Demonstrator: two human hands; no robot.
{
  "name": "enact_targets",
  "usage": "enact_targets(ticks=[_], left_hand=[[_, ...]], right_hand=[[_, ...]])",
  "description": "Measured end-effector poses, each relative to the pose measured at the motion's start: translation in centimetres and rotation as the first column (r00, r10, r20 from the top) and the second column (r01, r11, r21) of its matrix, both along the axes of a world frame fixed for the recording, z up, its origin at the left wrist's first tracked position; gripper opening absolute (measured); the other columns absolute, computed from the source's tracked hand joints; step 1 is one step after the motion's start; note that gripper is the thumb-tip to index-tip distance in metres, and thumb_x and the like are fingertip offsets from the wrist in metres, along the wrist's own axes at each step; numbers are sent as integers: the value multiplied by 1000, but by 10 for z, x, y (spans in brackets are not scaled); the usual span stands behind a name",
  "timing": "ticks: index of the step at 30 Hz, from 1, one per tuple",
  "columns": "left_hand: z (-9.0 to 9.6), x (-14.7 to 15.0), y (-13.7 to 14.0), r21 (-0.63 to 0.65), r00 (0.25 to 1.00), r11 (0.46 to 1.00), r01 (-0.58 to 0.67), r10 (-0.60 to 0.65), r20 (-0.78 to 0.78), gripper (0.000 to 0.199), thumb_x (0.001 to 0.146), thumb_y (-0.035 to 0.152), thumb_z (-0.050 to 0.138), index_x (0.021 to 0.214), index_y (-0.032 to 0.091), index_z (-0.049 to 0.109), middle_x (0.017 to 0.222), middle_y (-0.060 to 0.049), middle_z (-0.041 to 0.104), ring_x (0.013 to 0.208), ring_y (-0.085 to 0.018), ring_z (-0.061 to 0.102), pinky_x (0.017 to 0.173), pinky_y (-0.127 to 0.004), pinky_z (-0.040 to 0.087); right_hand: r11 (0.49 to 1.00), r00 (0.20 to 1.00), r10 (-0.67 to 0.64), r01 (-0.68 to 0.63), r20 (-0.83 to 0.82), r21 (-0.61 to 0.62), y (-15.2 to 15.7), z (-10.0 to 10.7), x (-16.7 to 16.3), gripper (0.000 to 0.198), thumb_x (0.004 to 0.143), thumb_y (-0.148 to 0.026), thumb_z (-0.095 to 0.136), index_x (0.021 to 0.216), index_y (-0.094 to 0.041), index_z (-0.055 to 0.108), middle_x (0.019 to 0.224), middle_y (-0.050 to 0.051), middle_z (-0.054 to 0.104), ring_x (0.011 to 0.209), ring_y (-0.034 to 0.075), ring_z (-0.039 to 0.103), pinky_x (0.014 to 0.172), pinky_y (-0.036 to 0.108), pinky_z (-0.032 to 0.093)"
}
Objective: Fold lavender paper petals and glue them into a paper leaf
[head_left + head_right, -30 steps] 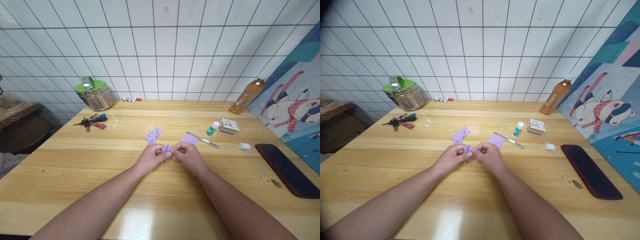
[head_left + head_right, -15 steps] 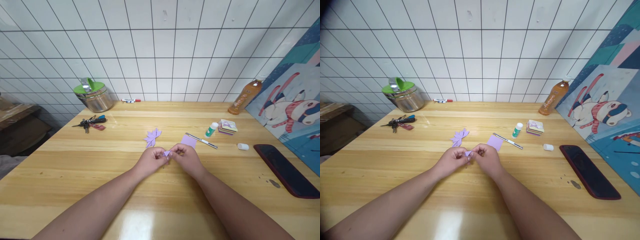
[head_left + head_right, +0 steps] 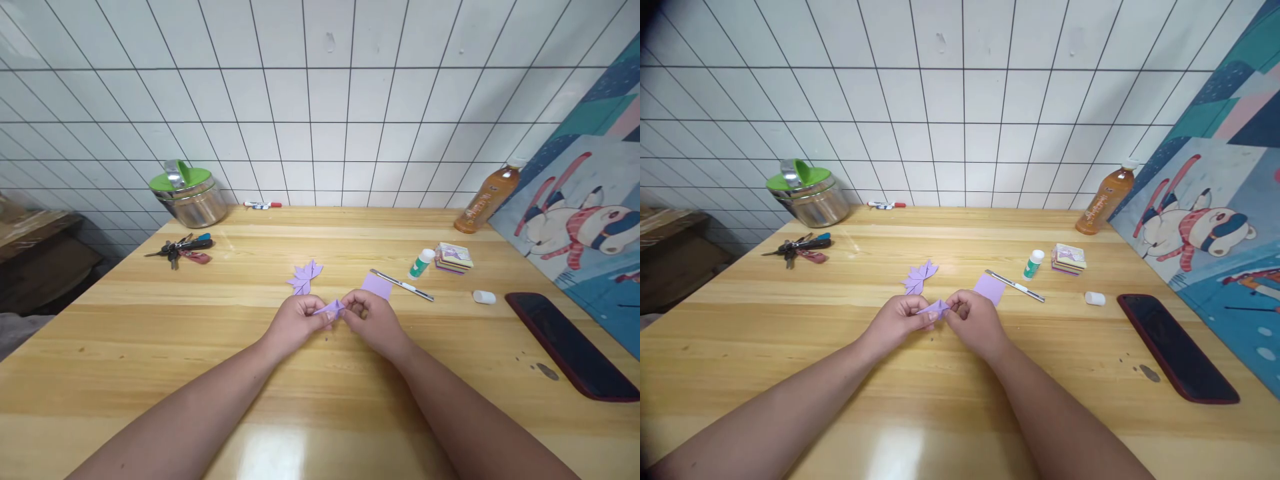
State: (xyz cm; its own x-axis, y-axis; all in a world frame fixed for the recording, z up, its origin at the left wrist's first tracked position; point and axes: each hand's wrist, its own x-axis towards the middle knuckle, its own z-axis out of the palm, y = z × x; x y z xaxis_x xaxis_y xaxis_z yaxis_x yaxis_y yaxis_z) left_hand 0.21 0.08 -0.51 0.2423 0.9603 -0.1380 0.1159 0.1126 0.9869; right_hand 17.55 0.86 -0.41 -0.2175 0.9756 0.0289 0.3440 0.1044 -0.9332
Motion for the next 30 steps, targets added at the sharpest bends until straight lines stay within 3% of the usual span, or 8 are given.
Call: enact_targets(ticks=[8,13,17,19,22,24,27,30], left_hand=[[-1,-4,3,-128,999,991,35,-33,14,35,73,46,63,86,15,72,84,-10,72,71,-16,65,62,-25,49],[2,-3,0,-164,997,986,-1,14,78,33,71,43,67,85,13,70,83,-11,72,75,-17,65,68,-27,50],[4,3,-2,-127,979,991,45,-19,202,40,68,36,72,102,15,64,92,-9,70,85,-17,64,78,-29,49],[4,6,-3,-107,972,994,25,1,235,39,66,34,74,98,15,65,93,-8,70,86,-17,64,81,-30,48],[3,8,-2,-163,968,986,-46,84,235,33,66,36,73,88,13,65,88,-7,70,79,-16,65,79,-31,49],[3,8,-2,-194,973,979,-59,100,209,32,66,36,73,85,12,64,83,-7,70,71,-15,64,74,-30,50],[3,8,-2,-150,981,988,-45,72,178,29,66,36,71,82,12,62,74,-5,69,66,-15,64,68,-28,50],[3,8,-3,-63,991,997,-43,51,127,24,67,32,68,80,13,61,73,-4,67,68,-16,63,68,-28,49]], right_hand=[[960,988,-18,-25,-151,-280,4,4,5,18,64,-30,66,73,-16,60,66,0,58,57,11,51,46,21,46],[949,982,-38,-23,-186,-314,4,3,5,23,62,-33,69,74,-16,61,70,1,59,60,11,53,45,20,47],[962,980,-72,19,-187,-274,4,-1,1,25,65,-38,66,76,-17,60,73,1,59,61,12,52,43,19,44],[970,984,-44,1,-172,-241,4,-3,-1,24,69,-40,62,74,-17,59,70,1,57,58,11,50,43,19,42],[993,997,-22,13,-72,-118,2,-5,-4,21,75,-36,57,80,-17,60,71,1,58,56,10,49,47,21,43],[995,997,-50,45,61,88,0,-3,-4,28,75,-29,57,102,-20,60,86,3,61,59,10,51,54,24,46],[902,945,-71,-76,320,426,-5,4,0,50,77,-21,56,126,-31,49,113,5,57,75,14,55,70,28,48],[811,857,-119,-207,502,547,-8,10,5,35,83,-20,50,114,-32,60,121,5,54,86,18,56,77,32,46]])
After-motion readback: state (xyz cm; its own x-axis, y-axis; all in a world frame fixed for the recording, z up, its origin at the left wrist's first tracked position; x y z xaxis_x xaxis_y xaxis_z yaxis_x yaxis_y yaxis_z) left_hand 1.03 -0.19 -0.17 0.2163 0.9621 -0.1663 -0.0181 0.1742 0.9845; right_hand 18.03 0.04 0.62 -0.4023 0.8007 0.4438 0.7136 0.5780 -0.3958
